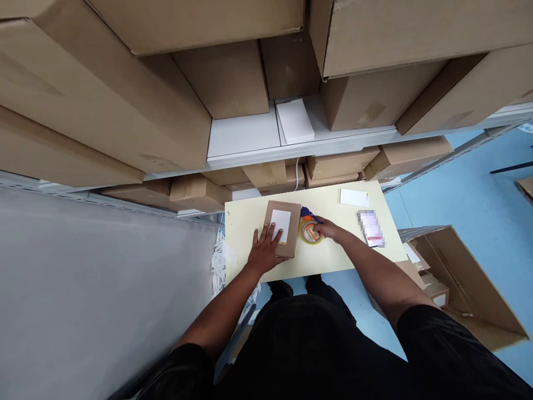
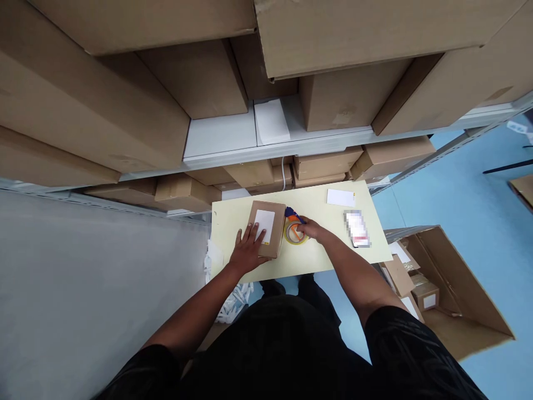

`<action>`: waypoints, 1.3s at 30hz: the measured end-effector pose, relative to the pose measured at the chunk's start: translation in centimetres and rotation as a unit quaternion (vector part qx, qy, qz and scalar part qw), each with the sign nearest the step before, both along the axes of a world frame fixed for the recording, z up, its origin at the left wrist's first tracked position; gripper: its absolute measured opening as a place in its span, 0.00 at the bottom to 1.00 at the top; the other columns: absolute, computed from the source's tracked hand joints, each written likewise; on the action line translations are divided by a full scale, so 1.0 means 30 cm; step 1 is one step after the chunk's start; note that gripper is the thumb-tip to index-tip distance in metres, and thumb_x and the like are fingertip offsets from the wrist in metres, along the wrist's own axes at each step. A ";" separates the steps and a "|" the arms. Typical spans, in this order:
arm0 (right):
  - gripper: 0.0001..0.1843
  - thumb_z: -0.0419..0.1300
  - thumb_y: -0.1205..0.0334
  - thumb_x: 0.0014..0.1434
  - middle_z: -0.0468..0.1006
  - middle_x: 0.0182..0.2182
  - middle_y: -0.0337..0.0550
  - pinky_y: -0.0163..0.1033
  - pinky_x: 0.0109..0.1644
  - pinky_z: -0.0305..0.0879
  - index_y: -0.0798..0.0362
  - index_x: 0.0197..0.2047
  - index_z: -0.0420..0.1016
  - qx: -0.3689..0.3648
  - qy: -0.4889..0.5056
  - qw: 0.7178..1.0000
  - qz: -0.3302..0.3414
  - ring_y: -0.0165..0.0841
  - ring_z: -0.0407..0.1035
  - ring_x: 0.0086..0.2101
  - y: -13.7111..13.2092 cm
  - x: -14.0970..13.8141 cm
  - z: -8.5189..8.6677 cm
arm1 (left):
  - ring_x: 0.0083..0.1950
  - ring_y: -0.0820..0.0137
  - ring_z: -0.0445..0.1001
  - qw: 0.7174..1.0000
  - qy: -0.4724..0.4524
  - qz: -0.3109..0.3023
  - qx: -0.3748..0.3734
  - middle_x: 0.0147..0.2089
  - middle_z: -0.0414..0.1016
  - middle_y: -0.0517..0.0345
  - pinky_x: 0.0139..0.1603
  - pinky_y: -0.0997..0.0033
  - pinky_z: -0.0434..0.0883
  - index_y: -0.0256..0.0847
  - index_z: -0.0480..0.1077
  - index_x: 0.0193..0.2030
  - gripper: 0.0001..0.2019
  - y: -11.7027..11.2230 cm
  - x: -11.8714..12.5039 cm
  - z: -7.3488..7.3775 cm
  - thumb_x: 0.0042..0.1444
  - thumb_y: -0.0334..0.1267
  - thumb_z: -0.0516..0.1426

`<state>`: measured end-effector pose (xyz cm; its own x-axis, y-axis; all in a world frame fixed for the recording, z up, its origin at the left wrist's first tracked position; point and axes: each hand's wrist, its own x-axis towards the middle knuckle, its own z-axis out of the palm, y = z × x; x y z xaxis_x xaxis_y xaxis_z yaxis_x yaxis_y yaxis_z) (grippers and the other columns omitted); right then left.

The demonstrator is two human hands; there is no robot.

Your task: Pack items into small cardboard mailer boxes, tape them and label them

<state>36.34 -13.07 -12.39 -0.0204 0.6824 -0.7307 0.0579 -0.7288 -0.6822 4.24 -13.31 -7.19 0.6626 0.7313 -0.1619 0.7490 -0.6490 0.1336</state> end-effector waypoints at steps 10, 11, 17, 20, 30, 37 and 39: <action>0.45 0.63 0.58 0.47 0.80 0.55 0.44 0.53 0.61 0.67 0.49 0.70 0.64 0.018 0.007 0.999 -0.028 0.48 0.73 0.56 -0.516 -0.006 -0.023 | 0.81 0.46 0.33 0.998 0.000 0.057 -0.026 0.81 0.36 0.49 0.76 0.40 0.45 0.46 0.42 0.80 0.56 -0.011 0.028 -0.023 0.53 0.67 0.62; 0.47 0.64 0.58 0.46 0.80 0.55 0.45 0.53 0.60 0.68 0.49 0.71 0.64 0.008 0.008 1.000 -0.021 0.49 0.73 0.55 -0.586 -0.011 -0.012 | 0.81 0.46 0.33 0.998 0.000 0.060 -0.031 0.82 0.36 0.49 0.76 0.40 0.45 0.46 0.42 0.80 0.56 -0.011 0.031 -0.021 0.53 0.67 0.62; 0.49 0.65 0.58 0.50 0.80 0.56 0.49 0.50 0.57 0.68 0.48 0.74 0.59 0.035 -0.047 0.986 0.154 0.49 0.76 0.52 -0.590 -0.128 0.082 | 0.81 0.46 0.31 0.998 0.002 0.063 -0.032 0.82 0.34 0.48 0.76 0.43 0.48 0.44 0.40 0.80 0.55 -0.020 0.053 -0.013 0.55 0.66 0.61; 0.48 0.67 0.55 0.47 0.81 0.54 0.53 0.49 0.53 0.69 0.49 0.72 0.64 0.022 -0.103 0.969 0.223 0.51 0.76 0.50 -0.454 -0.172 0.095 | 0.81 0.45 0.30 0.998 0.004 0.058 -0.032 0.82 0.34 0.47 0.76 0.43 0.49 0.42 0.41 0.80 0.55 -0.020 0.052 -0.009 0.56 0.67 0.60; 0.37 0.68 0.51 0.48 0.83 0.49 0.56 0.51 0.50 0.69 0.50 0.62 0.74 0.166 -0.253 0.870 0.389 0.55 0.77 0.48 -0.327 -0.396 0.164 | 0.81 0.44 0.29 0.996 -0.033 0.075 -0.034 0.82 0.32 0.41 0.75 0.42 0.51 0.37 0.41 0.80 0.52 -0.051 0.098 -0.016 0.60 0.67 0.55; 0.33 0.67 0.52 0.49 0.83 0.46 0.52 0.44 0.45 0.66 0.49 0.59 0.74 0.125 -0.238 0.904 0.331 0.50 0.77 0.46 -0.418 -0.284 0.183 | 0.81 0.45 0.32 0.995 -0.053 0.077 -0.037 0.82 0.34 0.43 0.74 0.41 0.52 0.40 0.40 0.80 0.51 -0.051 0.089 -0.027 0.60 0.67 0.55; 0.28 0.66 0.59 0.47 0.83 0.40 0.48 0.43 0.42 0.65 0.48 0.54 0.76 0.093 -0.227 0.939 0.241 0.47 0.77 0.41 -0.491 -0.157 0.162 | 0.81 0.44 0.32 0.995 -0.057 0.078 -0.035 0.82 0.34 0.43 0.74 0.41 0.52 0.41 0.40 0.80 0.52 -0.054 0.086 -0.035 0.59 0.68 0.55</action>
<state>31.64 -27.82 -7.54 -0.0752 0.7911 -0.6071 0.6670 -0.4127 -0.6203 6.82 -14.93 -8.23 0.5586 0.8165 -0.1461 0.8176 -0.5123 0.2630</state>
